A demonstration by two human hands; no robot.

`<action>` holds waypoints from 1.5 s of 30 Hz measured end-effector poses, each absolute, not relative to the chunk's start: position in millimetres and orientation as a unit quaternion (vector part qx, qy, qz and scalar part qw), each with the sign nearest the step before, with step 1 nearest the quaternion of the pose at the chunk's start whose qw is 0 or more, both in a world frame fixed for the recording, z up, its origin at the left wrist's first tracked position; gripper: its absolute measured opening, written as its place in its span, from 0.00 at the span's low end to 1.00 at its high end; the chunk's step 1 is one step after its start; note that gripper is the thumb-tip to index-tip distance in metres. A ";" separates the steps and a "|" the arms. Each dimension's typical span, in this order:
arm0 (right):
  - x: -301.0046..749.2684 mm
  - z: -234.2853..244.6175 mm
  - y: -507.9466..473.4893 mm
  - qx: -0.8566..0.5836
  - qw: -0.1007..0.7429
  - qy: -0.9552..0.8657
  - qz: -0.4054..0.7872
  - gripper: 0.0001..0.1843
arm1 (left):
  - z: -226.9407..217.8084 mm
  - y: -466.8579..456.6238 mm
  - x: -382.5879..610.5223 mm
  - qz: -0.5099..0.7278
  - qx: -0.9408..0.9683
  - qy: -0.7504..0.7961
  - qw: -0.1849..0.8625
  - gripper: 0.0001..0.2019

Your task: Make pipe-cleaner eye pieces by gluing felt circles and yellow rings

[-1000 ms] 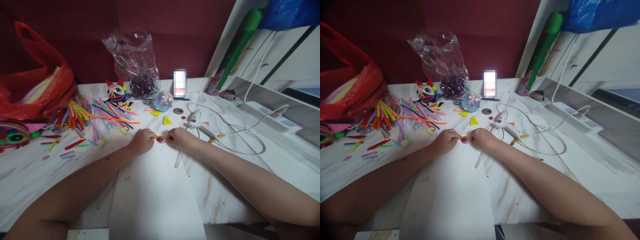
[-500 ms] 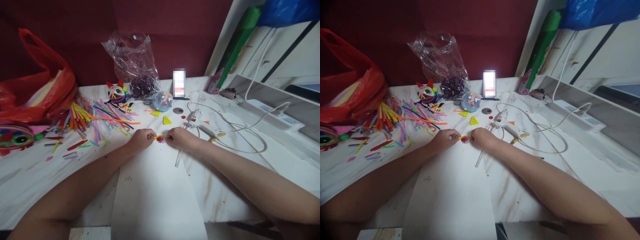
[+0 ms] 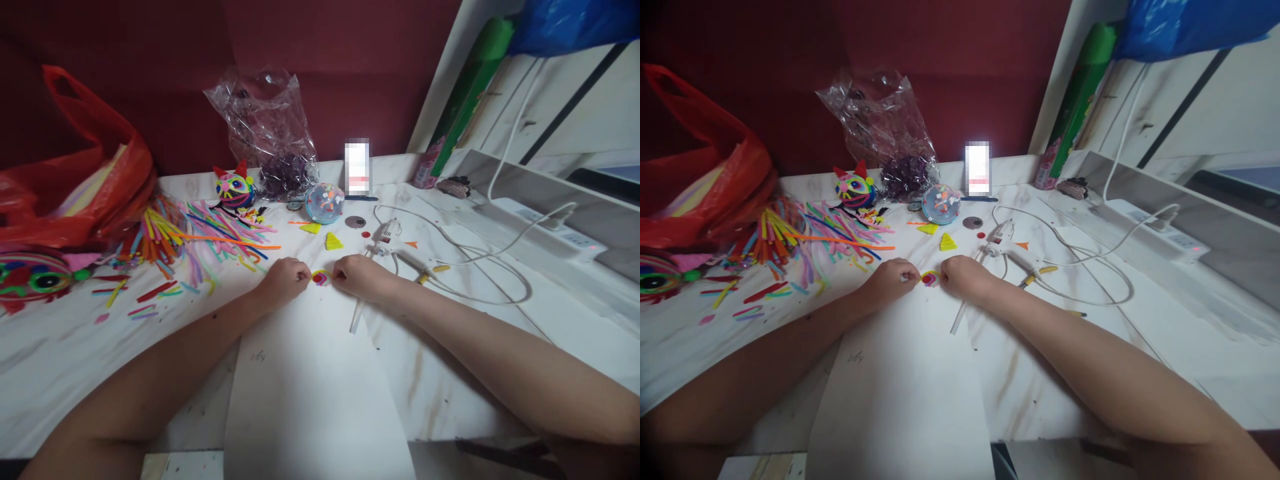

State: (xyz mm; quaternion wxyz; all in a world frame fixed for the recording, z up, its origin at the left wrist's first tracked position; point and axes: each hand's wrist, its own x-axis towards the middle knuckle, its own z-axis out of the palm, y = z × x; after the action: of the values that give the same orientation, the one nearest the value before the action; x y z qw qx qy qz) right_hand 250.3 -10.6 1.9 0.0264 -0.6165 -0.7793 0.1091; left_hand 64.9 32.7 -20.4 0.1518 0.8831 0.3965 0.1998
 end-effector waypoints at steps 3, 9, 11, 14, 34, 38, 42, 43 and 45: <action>250.6 1.2 -10.2 -0.614 0.026 -0.782 0.109 0.12 | -19.5 34.6 62.7 0.195 0.889 0.381 0.161 0.08; 250.3 1.0 -10.2 -0.616 0.028 -0.780 0.111 0.12 | -18.8 35.6 56.1 0.165 0.905 0.359 0.155 0.10; 249.9 1.7 -10.7 -0.618 0.028 -0.778 0.113 0.12 | -19.1 34.5 54.8 0.156 0.913 0.351 0.140 0.10; 249.6 1.8 -10.9 -0.621 0.030 -0.775 0.112 0.11 | -19.7 33.2 54.0 0.140 0.926 0.331 0.114 0.10; 248.3 2.9 -13.2 -0.630 0.028 -0.767 0.114 0.11 | -31.5 38.5 52.8 0.217 0.906 0.322 0.168 0.13; 248.6 1.5 -12.9 -0.626 0.028 -0.772 0.108 0.10 | -37.4 37.7 54.8 0.247 0.884 0.379 0.117 0.16; 248.8 0.6 -11.8 -0.627 0.028 -0.771 0.107 0.10 | -40.5 38.0 56.5 0.233 0.902 0.360 0.046 0.14; 248.8 0.3 -11.5 -0.628 0.027 -0.770 0.106 0.10 | -40.9 38.3 56.7 0.230 0.906 0.352 0.043 0.12; 249.0 -0.3 -11.0 -0.628 0.028 -0.771 0.105 0.10 | -41.2 38.7 56.8 0.232 0.909 0.342 0.045 0.10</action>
State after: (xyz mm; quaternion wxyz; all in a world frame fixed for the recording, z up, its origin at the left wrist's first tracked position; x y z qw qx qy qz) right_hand 249.0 -11.0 -0.3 0.0282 -0.6280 -0.7706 0.1049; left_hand 56.8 38.7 -41.2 0.0452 0.9094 0.3420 0.2323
